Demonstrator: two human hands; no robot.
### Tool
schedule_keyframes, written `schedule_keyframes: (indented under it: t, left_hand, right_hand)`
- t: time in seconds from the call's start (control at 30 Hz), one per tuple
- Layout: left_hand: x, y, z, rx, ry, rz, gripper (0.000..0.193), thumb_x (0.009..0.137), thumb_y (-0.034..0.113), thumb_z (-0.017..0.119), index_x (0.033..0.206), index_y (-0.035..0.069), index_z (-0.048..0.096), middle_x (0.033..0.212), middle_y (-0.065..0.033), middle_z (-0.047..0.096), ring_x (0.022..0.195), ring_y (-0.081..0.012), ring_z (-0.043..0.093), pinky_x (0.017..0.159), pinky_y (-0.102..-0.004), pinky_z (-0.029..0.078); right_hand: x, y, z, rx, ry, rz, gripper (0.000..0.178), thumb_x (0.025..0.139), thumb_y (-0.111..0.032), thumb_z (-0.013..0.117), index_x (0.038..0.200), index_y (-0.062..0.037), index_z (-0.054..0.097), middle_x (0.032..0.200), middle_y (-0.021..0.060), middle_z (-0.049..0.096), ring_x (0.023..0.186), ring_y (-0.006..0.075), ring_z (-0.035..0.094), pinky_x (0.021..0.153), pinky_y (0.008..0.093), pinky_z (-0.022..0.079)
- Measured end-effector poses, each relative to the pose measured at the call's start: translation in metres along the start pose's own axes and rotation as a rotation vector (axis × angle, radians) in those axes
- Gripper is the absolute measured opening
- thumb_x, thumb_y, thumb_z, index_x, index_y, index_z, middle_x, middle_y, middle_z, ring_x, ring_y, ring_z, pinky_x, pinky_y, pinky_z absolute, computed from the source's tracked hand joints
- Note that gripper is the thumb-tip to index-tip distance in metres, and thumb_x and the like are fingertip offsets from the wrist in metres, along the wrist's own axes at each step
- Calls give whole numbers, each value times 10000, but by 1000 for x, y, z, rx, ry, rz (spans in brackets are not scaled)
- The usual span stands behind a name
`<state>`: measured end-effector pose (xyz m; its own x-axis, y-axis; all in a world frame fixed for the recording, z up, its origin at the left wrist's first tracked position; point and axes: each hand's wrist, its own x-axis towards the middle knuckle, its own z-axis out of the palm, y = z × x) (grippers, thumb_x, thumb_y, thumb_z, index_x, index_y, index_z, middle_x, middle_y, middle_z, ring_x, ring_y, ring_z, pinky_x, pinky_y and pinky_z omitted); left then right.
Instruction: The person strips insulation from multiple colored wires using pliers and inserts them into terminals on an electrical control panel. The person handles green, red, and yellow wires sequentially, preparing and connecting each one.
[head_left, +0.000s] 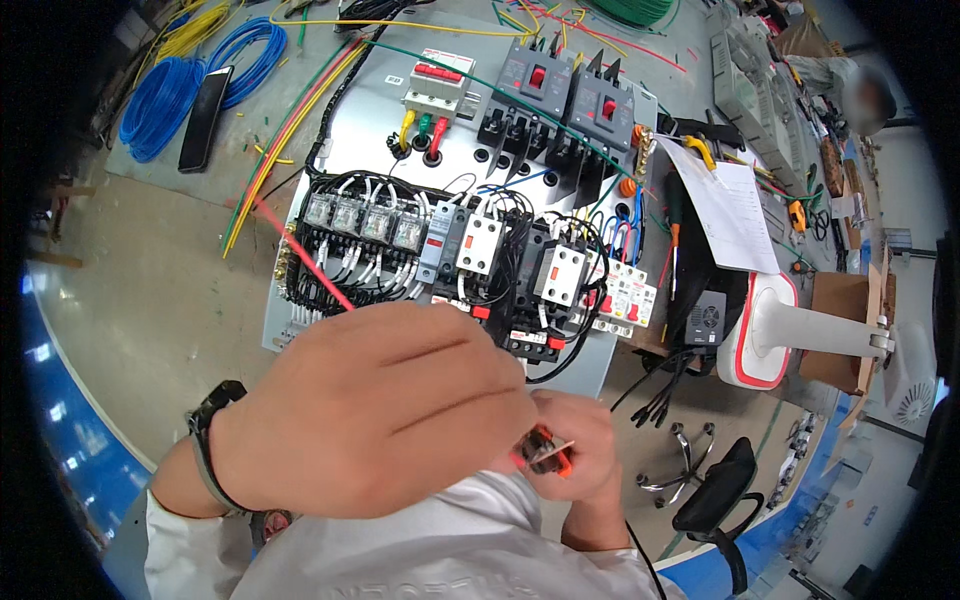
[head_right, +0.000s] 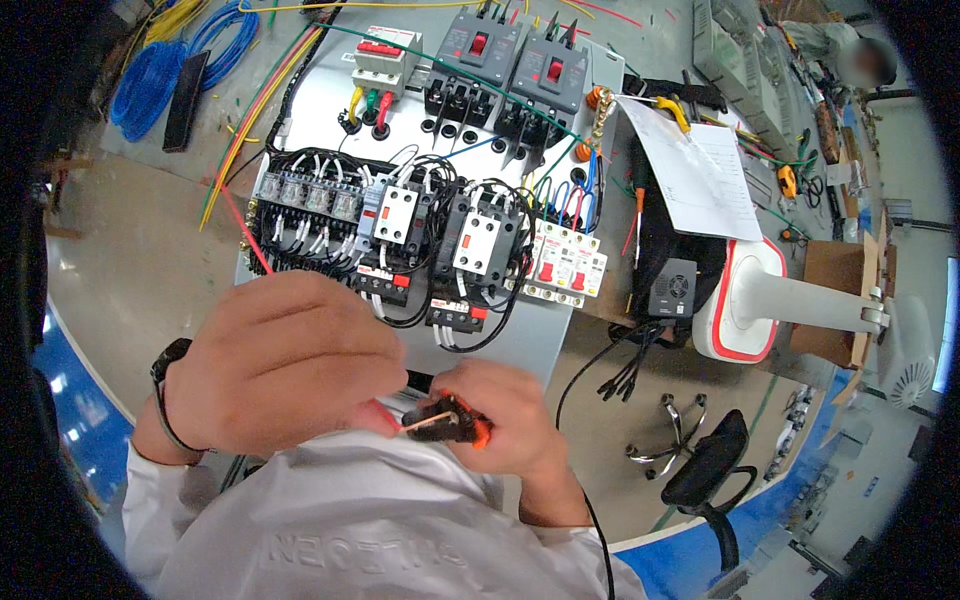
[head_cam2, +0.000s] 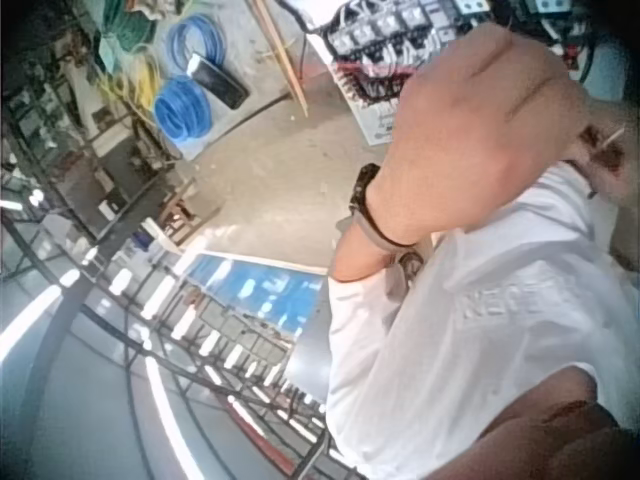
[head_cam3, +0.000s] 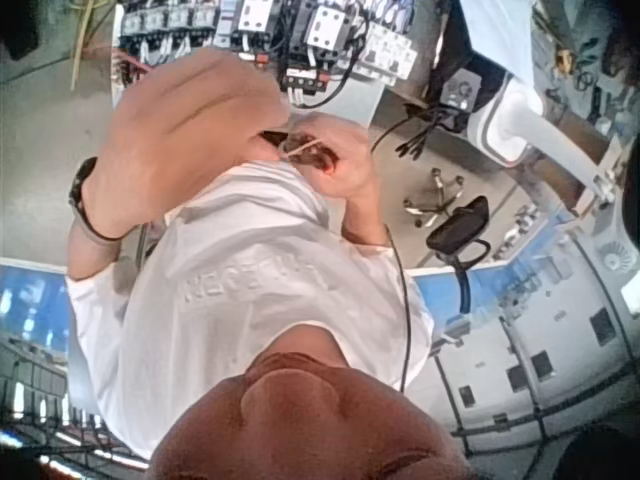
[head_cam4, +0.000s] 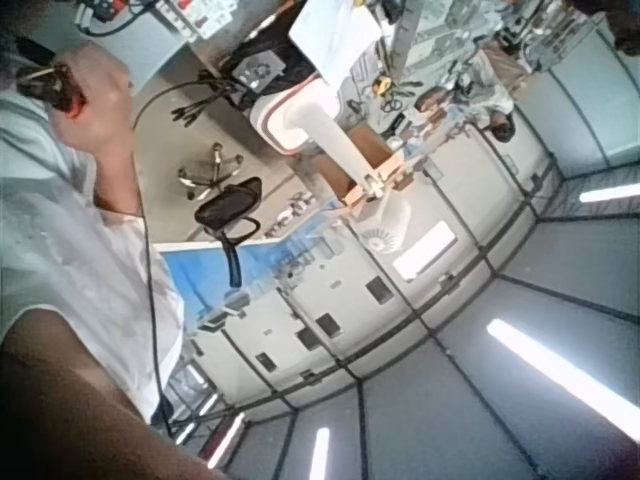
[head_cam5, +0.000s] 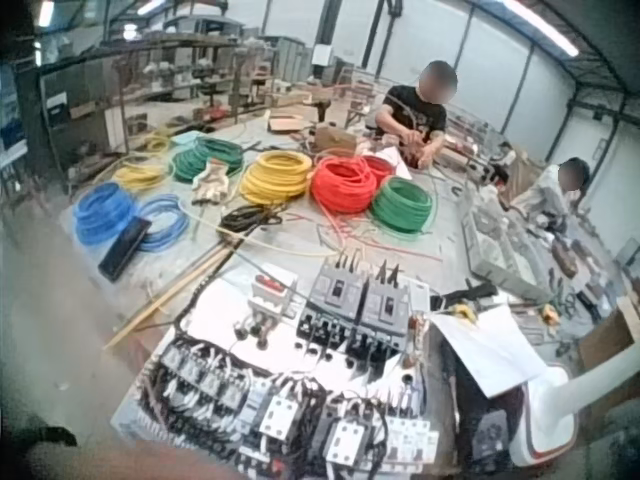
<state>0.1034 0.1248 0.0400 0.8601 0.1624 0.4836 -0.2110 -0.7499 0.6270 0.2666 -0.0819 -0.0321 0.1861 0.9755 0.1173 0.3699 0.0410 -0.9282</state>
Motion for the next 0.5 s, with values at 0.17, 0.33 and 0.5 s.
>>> schedule_keyframes:
  t: [0.17,0.33,0.5]
  left_hand:
    - [2,-2,-12,-1,-76,98,338,754,252,898,969,30,762,954,-90,756,809,-266,725,677,-378,581]
    - [-8,-2,-12,-92,-202,95,285,779,225,900,953,37,776,882,-65,728,751,-245,704,646,-358,560]
    - [-19,-2,-8,-86,-228,29,280,780,204,918,966,41,786,780,-22,642,638,-191,610,531,-321,455]
  right_hand:
    - [4,2,2,201,-202,-43,253,766,-38,833,990,-13,717,832,132,691,695,333,666,608,403,526]
    - [5,2,0,254,-268,0,244,782,-37,828,1000,-24,720,836,118,684,716,339,668,631,418,531]
    - [3,8,-7,190,-311,99,289,765,-51,850,1026,-34,727,872,119,700,749,332,677,660,393,536]
